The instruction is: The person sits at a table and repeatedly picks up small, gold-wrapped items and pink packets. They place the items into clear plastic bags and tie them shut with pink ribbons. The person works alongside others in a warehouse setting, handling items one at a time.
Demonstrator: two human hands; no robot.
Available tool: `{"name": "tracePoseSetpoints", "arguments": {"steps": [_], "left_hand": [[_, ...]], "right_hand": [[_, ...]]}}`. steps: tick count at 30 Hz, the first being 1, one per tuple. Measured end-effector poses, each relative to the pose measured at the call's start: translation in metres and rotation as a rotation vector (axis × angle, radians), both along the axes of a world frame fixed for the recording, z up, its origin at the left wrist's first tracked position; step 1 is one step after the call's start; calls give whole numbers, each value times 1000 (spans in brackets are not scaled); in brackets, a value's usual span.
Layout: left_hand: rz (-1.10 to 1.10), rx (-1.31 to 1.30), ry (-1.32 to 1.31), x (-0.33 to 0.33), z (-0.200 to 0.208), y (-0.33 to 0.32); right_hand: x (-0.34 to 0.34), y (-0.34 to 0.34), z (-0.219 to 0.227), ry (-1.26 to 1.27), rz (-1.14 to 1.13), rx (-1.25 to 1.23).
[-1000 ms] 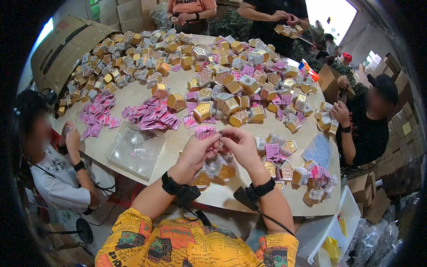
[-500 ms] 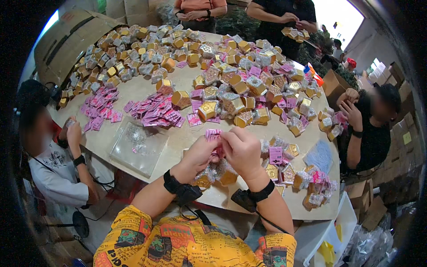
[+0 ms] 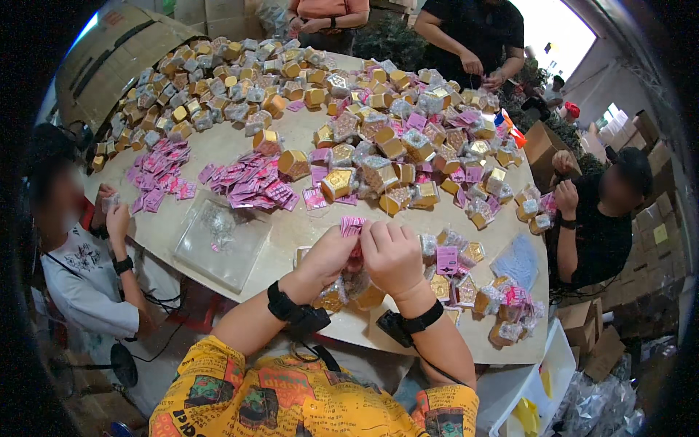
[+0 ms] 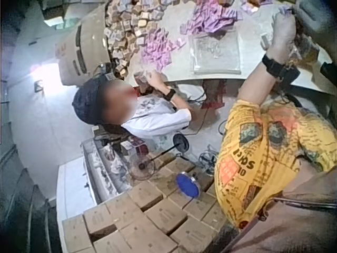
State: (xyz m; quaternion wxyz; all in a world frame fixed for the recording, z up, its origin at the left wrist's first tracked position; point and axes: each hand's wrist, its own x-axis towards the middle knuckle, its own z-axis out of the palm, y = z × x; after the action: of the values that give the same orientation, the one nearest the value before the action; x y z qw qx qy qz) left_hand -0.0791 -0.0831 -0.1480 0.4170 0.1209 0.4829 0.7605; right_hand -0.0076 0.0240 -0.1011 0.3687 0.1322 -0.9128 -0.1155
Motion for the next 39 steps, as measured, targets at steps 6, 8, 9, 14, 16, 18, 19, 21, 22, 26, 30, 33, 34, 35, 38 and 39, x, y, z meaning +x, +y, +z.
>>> {"name": "tracePoseSetpoints", "arguments": {"steps": [6, 8, 9, 14, 16, 18, 19, 21, 22, 26, 30, 33, 34, 35, 38, 39], "left_hand": [[20, -10, 47, -1, -4, 3], [-6, 16, 60, -2, -8, 3], [-18, 30, 67, -3, -9, 3], [-33, 3, 53, -1, 0, 3], [-39, 6, 70, 0, 0, 4], [-52, 12, 97, -1, -4, 4], [-55, 0, 110, 0, -3, 5], [-61, -23, 135, 3, -2, 5], [-69, -37, 164, 3, -3, 6], [-88, -52, 218, 4, -6, 6], [-112, -45, 229, 7, -2, 6], [-119, -67, 249, 10, 2, 7], [-133, -70, 254, 10, 1, 8], [-146, -73, 259, 9, 0, 9], [-184, -56, 266, 11, 1, 9], [-196, -46, 268, 12, 1, 9]], "right_hand": [[2, 2, -1, -47, -2, 35], [1, 3, -2, -64, 17, 9], [1, 3, -4, -71, 32, -23], [5, 3, -6, -110, 71, -296], [8, 0, -2, -126, 74, -399], [9, 0, -2, -142, 80, -505], [9, 0, -2, -149, 81, -558], [10, 0, -2, -157, 86, -619], [10, 1, -2, -160, 88, -647], [15, 3, 5, -290, 75, -825], [17, 10, 13, -447, 39, -1041], [20, 11, 17, -458, 18, -1065], [20, 10, 18, -446, 11, -1057], [20, 9, 17, -438, 4, -1029], [21, 9, 16, -443, -21, -982], [21, 10, 19, -463, -32, -991]]}}
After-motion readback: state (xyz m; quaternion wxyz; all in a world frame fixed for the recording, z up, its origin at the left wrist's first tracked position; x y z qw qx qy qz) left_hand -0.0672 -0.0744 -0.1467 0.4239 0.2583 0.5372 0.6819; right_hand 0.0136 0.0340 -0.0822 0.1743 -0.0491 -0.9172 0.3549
